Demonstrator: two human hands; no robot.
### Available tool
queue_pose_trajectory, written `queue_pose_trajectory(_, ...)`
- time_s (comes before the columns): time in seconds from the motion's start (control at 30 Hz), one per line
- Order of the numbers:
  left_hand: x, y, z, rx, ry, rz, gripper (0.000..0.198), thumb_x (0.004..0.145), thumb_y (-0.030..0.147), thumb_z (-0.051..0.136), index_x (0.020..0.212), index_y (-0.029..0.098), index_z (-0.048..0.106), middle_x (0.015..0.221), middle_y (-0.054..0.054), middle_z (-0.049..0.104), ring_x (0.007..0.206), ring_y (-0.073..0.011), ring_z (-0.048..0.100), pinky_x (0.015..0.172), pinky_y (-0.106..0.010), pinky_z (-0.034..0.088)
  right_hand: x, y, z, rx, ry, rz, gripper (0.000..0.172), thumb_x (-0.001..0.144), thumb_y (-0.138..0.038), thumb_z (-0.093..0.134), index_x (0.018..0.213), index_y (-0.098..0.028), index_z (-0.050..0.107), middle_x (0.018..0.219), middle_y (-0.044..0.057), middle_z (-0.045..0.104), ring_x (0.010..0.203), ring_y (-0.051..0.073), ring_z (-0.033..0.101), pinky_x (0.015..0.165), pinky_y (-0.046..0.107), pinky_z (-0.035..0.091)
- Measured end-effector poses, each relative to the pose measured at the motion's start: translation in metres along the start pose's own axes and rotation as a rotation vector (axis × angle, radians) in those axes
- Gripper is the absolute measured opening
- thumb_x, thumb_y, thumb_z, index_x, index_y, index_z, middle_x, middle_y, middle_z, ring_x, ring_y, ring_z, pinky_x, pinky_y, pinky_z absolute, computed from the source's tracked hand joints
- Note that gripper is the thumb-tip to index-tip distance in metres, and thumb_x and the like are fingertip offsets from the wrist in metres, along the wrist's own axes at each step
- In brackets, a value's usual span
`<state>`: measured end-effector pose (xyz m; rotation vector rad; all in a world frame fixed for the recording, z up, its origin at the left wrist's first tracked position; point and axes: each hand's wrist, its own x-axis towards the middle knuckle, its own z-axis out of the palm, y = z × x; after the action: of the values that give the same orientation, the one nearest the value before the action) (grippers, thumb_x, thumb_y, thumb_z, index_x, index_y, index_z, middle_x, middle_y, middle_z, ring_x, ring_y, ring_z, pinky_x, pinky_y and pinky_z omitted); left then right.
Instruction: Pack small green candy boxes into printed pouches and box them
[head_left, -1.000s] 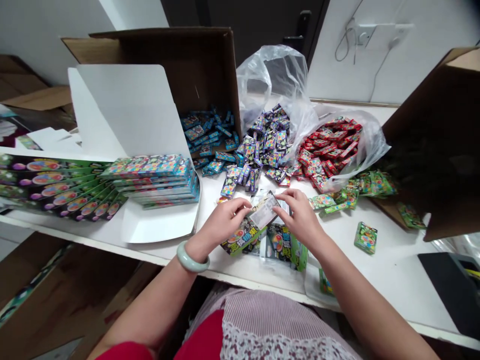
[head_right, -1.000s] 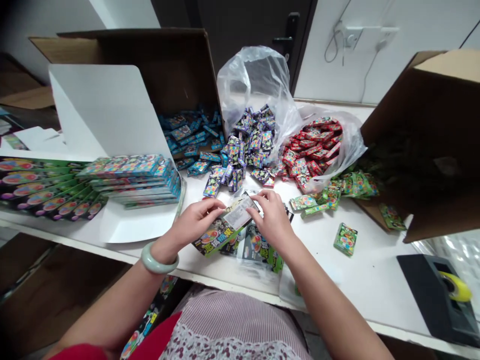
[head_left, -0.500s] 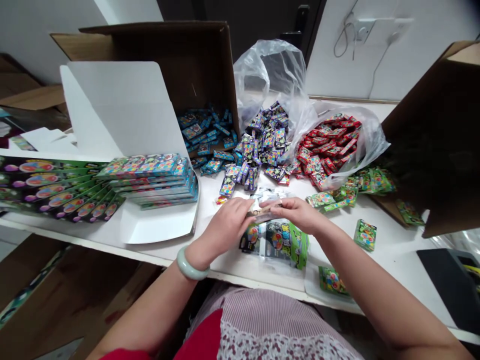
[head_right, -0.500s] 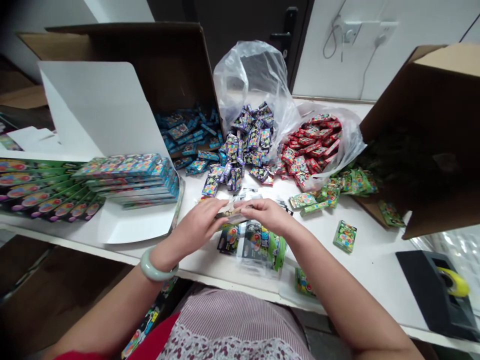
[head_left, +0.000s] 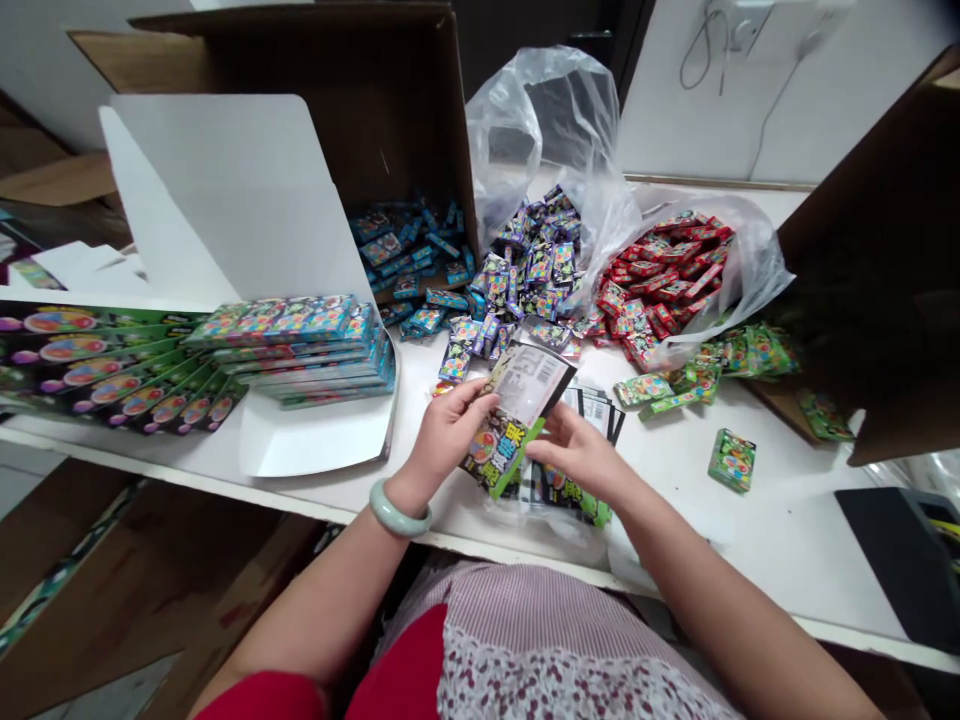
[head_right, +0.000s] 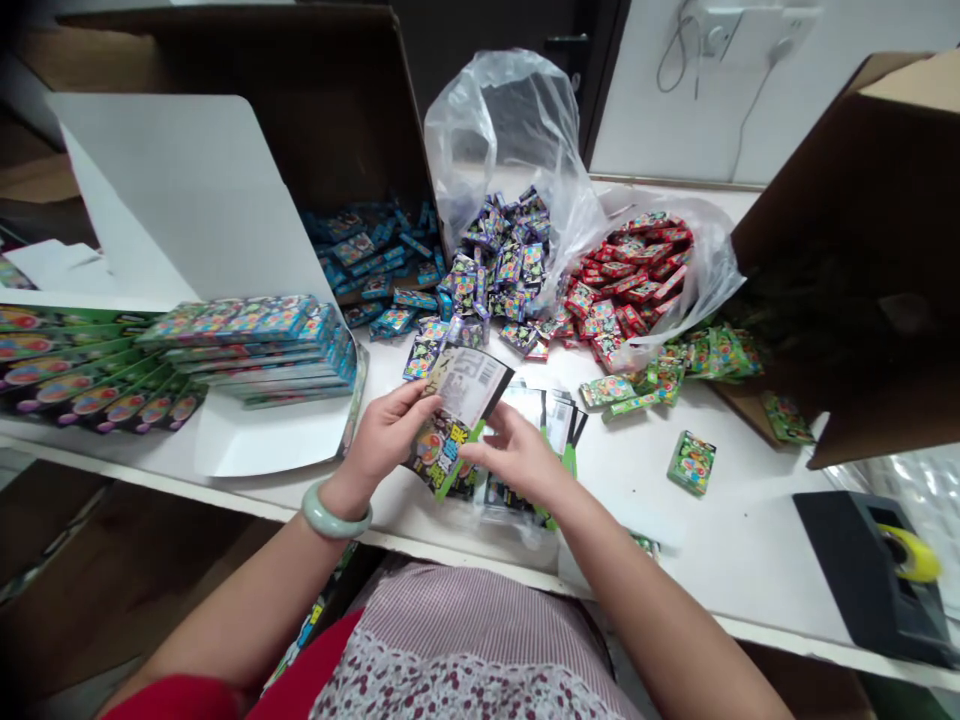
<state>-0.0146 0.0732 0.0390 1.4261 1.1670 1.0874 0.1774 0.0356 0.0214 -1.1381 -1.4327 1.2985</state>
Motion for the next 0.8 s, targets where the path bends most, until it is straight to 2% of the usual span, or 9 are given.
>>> queue_pose_trajectory(0.07,0.001,0.001,0.009,-0.235,-0.068,-0.112,0.022,0.076,0.035,0.070,0.087,0.016,0.073,0.082,-0.003,0.072,0.075,-0.0176,0.065,0.071,-0.028,0.051,-0.001,0.008,0.009,0.115,-0.027,0.101,0.040,0.074,-0.043,0.071,0.107,-0.023,0.058,0.101,0.006,0.070,0.095,0.022,0.066,0.085,0.040,0.053)
queue_pose_trajectory(0.13,0.001,-0.001,0.017,-0.473,-0.107,-0.249,0.028,0.072,0.039,0.074,0.085,0.014,0.071,0.079,-0.005,0.072,0.073,-0.0185,0.066,0.070,-0.030,0.053,0.000,0.011,0.013,0.150,0.055,0.146,0.032,0.070,-0.043,0.074,0.087,-0.022,0.057,0.082,0.001,0.069,0.077,0.018,0.065,0.076,0.036,0.054)
queue_pose_trajectory(0.23,0.001,-0.006,0.025,-0.647,-0.025,-0.301,0.030,0.067,0.035,0.079,0.087,0.014,0.069,0.082,-0.005,0.073,0.079,-0.0197,0.068,0.075,-0.031,0.054,-0.001,0.013,0.012,0.182,0.055,0.162,0.031,0.068,-0.042,0.075,0.080,-0.022,0.054,0.076,-0.002,0.067,0.072,0.015,0.063,0.070,0.032,0.053)
queue_pose_trajectory(0.3,-0.001,-0.010,0.026,-0.669,0.054,-0.261,0.028,0.069,0.031,0.078,0.090,0.015,0.069,0.088,-0.005,0.074,0.085,-0.0194,0.068,0.079,-0.031,0.054,-0.005,0.016,0.009,0.168,0.011,0.186,0.031,0.067,-0.041,0.076,0.081,-0.022,0.055,0.079,-0.001,0.068,0.074,0.016,0.064,0.070,0.031,0.053)
queue_pose_trajectory(0.37,-0.005,-0.012,0.025,-0.671,0.042,-0.261,0.026,0.074,0.031,0.074,0.092,0.015,0.068,0.093,-0.005,0.073,0.089,-0.0195,0.068,0.080,-0.031,0.054,-0.011,0.020,0.007,0.133,-0.007,0.230,0.032,0.067,-0.042,0.077,0.080,-0.023,0.055,0.078,-0.001,0.068,0.073,0.016,0.064,0.067,0.031,0.053)
queue_pose_trajectory(0.5,-0.021,-0.019,0.017,-0.629,-0.209,-0.343,0.039,0.075,0.027,0.074,0.110,0.017,0.062,0.098,-0.007,0.073,0.085,-0.0189,0.069,0.074,-0.030,0.055,-0.020,0.026,0.003,0.176,0.066,0.310,0.035,0.067,-0.048,0.076,0.081,-0.023,0.055,0.077,0.000,0.069,0.069,0.017,0.064,0.057,0.029,0.051)
queue_pose_trajectory(0.57,-0.030,-0.024,0.013,-0.616,-0.275,-0.367,0.049,0.073,0.025,0.075,0.118,0.020,0.058,0.101,-0.007,0.072,0.083,-0.0178,0.069,0.073,-0.030,0.055,-0.022,0.025,0.002,0.217,0.042,0.345,0.037,0.066,-0.047,0.076,0.085,-0.022,0.056,0.079,0.000,0.070,0.068,0.017,0.064,0.054,0.028,0.050)
queue_pose_trajectory(0.73,-0.034,-0.029,0.008,-0.642,-0.301,-0.403,0.056,0.073,0.028,0.076,0.123,0.021,0.054,0.106,-0.008,0.070,0.084,-0.0185,0.069,0.072,-0.030,0.056,-0.029,0.017,0.004,0.239,-0.038,0.385,0.035,0.067,-0.044,0.076,0.084,-0.021,0.055,0.073,-0.002,0.067,0.059,0.013,0.060,0.050,0.025,0.048)
queue_pose_trajectory(0.8,-0.026,-0.024,0.011,-0.621,-0.199,-0.359,0.052,0.076,0.029,0.073,0.123,0.020,0.053,0.104,-0.008,0.069,0.084,-0.0174,0.067,0.072,-0.028,0.055,-0.032,0.016,0.007,0.223,-0.076,0.379,0.033,0.068,-0.043,0.077,0.080,-0.022,0.054,0.071,-0.003,0.066,0.057,0.012,0.059,0.051,0.025,0.048)
